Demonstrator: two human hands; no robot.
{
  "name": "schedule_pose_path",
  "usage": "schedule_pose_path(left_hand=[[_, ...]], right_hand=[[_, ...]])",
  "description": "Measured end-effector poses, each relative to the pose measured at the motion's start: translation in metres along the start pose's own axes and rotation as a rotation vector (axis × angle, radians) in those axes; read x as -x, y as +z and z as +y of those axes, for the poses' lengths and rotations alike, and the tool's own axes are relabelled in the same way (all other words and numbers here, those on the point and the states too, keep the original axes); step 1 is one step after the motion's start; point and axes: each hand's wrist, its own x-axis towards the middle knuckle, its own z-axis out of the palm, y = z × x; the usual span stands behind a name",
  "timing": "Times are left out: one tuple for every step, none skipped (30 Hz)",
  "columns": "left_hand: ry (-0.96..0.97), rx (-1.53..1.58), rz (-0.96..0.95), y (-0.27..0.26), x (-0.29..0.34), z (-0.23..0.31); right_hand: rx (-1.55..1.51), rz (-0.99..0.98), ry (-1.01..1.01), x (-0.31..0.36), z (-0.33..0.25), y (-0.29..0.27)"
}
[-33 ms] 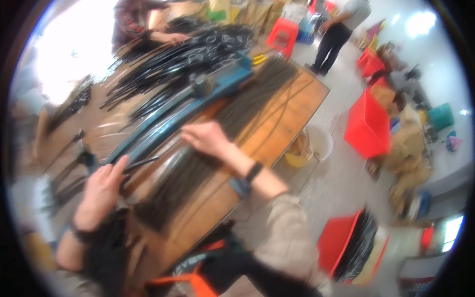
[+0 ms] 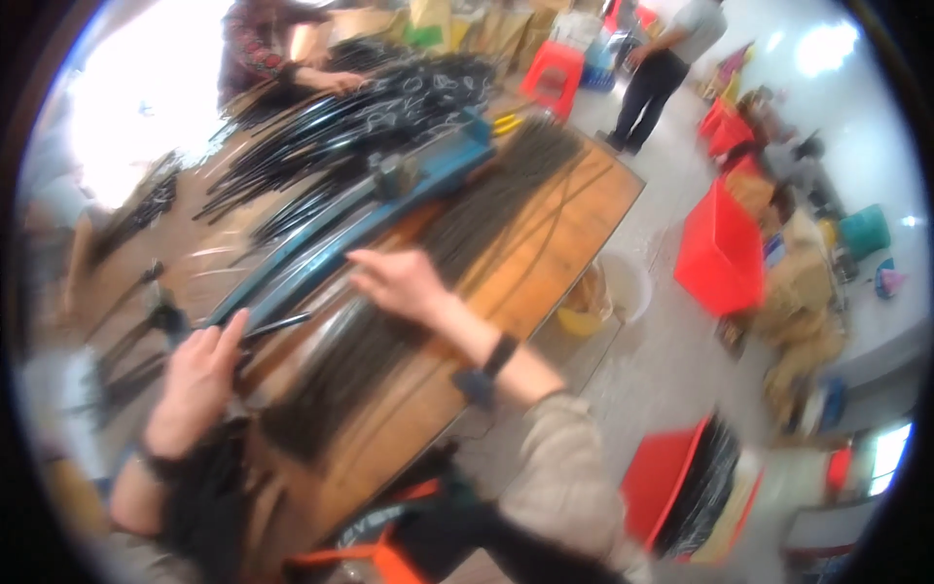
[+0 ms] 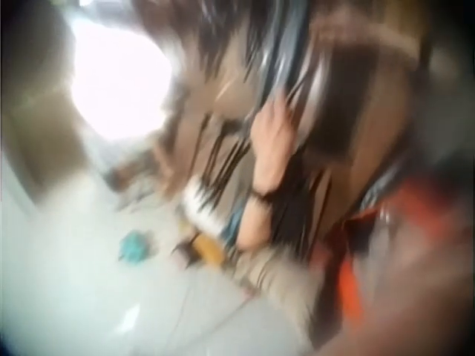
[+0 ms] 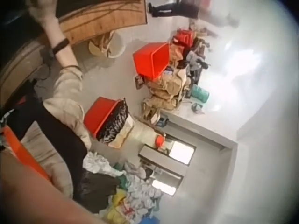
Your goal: The person picks up a black rod, places it into a machine, and presses a lever before placing it onto a pile. This process is repeated with several other rods.
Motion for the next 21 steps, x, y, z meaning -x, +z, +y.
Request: schedule_pose_path(left_hand=[[0.031,0.017,-0.022,0.009,-0.005,0.004],[0.061,0.035,-0.046,0.016,-0.009,0.008],[0.091,0.036,-0.067,0.017,-0.012,0.009],[0.094,0.033,-0.067,0.018,-0.014,0.004],[0.061,0.05,-0.061,0.019,-0.013,-0.002],[0.021,0.065,-0.051,0.019,-0.011,-0.008],[-0.02,0.08,-0.04,0.018,-0.01,-0.012],[-0.021,0.087,-0.042,0.02,-0.011,-0.007],[0.008,0.105,-0.072,0.021,-0.011,0.0],[0.035,0.122,-0.102,0.021,-0.011,0.007],[0.068,0.131,-0.128,0.02,-0.012,0.009],[0.07,0.128,-0.128,0.016,-0.011,0.006],[0.045,0.124,-0.104,0.01,-0.01,0.002],[0.02,0.119,-0.081,0.005,-0.008,-0.002],[-0.006,0.114,-0.058,0.003,-0.006,-0.004],[-0.007,0.115,-0.06,0.004,-0.004,-0.003],[0.016,0.128,-0.087,0.005,-0.001,0.0],[0.039,0.141,-0.113,0.006,0.002,0.003],[0.061,0.154,-0.138,0.007,0.004,0.004],[0.061,0.153,-0.136,0.007,0.006,0.005],[0.044,0.13,-0.105,0.006,0.01,0.007]], right_hand=[[-0.002,0.051,-0.015,0.009,-0.002,-0.004],[0.004,0.043,0.001,0.014,0.003,-0.01],[0.029,0.024,-0.034,0.011,0.014,-0.016],[0.055,0.005,-0.077,0.005,0.029,-0.02],[0.081,-0.014,-0.12,0.003,0.038,-0.023],[0.079,-0.011,-0.127,0.003,0.043,-0.024],[0.128,0.081,-0.093,0.005,0.046,-0.024],[0.18,0.164,-0.048,0.014,0.048,-0.025],[0.232,0.246,-0.003,0.022,0.05,-0.028],[0.231,0.24,0.001,0.029,0.056,-0.032],[0.293,0.21,0.002,0.03,0.066,-0.037],[0.355,0.179,0.004,0.031,0.074,-0.043],[0.414,0.143,0.001,0.026,0.076,-0.049],[0.412,0.142,-0.004,0.023,0.075,-0.055],[0.417,0.189,-0.058,0.019,0.074,-0.061],[0.424,0.237,-0.107,0.014,0.065,-0.067],[0.43,0.284,-0.156,0.012,0.061,-0.07],[0.43,0.284,-0.157,0.015,0.062,-0.07],[0.469,0.351,-0.129,0.022,0.068,-0.068],[0.508,0.419,-0.101,0.027,0.073,-0.066],[0.548,0.484,-0.066,0.031,0.069,-0.067]])
